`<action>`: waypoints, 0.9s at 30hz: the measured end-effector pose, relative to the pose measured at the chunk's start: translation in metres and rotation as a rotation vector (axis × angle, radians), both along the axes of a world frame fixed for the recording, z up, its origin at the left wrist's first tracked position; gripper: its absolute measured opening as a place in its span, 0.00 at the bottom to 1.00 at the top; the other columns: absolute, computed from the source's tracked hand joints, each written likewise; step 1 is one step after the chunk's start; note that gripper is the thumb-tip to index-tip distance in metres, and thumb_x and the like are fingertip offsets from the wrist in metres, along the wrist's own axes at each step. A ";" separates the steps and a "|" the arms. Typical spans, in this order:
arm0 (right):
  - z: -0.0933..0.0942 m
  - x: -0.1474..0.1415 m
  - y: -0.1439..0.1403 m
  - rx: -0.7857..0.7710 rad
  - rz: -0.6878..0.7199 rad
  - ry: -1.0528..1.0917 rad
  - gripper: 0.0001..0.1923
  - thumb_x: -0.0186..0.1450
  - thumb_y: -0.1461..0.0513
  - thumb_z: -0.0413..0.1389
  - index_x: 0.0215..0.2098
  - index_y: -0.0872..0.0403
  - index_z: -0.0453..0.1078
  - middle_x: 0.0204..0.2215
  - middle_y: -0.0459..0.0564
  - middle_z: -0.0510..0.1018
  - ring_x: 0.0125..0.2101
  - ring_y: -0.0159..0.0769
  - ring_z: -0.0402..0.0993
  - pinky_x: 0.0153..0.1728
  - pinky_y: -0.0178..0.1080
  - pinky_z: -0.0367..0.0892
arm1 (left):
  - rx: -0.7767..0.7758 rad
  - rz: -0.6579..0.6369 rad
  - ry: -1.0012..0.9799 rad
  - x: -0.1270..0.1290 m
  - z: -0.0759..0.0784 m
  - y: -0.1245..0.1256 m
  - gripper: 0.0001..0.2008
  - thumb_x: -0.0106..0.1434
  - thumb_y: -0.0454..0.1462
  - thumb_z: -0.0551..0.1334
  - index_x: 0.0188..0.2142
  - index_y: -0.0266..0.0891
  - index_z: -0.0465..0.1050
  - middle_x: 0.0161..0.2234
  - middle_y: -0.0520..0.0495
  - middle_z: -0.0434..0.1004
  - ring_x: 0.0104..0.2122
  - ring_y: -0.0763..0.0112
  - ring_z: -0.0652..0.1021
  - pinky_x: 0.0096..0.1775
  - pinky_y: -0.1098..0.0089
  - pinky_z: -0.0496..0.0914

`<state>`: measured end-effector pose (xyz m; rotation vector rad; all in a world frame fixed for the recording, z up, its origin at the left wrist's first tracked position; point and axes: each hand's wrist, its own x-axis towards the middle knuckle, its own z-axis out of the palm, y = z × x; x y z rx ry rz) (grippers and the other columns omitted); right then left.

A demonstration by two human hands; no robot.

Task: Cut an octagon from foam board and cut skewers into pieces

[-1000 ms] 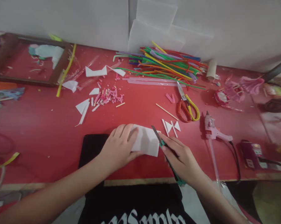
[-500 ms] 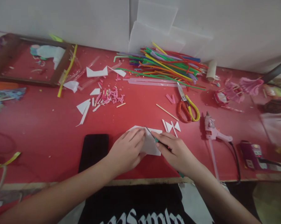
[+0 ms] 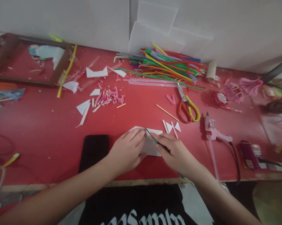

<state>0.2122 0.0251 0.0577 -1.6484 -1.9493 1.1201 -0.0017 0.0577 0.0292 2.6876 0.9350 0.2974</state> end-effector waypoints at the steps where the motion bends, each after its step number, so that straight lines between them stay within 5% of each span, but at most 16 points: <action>1: 0.000 0.000 0.000 -0.002 0.006 -0.007 0.24 0.70 0.66 0.47 0.62 0.52 0.68 0.48 0.55 0.78 0.46 0.38 0.77 0.48 0.42 0.72 | -0.002 0.003 0.001 0.000 0.000 0.000 0.27 0.63 0.38 0.64 0.59 0.28 0.66 0.57 0.33 0.72 0.58 0.48 0.71 0.56 0.54 0.70; 11: 0.018 -0.020 0.006 -0.099 0.086 -0.284 0.27 0.69 0.67 0.43 0.65 0.60 0.65 0.46 0.62 0.76 0.38 0.42 0.78 0.40 0.46 0.74 | 0.000 0.000 0.008 -0.003 -0.001 0.002 0.26 0.63 0.41 0.63 0.58 0.29 0.67 0.57 0.35 0.73 0.58 0.49 0.71 0.56 0.54 0.68; 27: 0.039 -0.025 0.016 -0.026 0.449 -0.561 0.34 0.60 0.75 0.45 0.65 0.65 0.64 0.51 0.67 0.79 0.47 0.49 0.78 0.40 0.44 0.77 | 0.004 0.034 -0.005 -0.003 -0.005 -0.002 0.30 0.62 0.42 0.66 0.60 0.31 0.66 0.58 0.36 0.73 0.59 0.49 0.71 0.61 0.54 0.67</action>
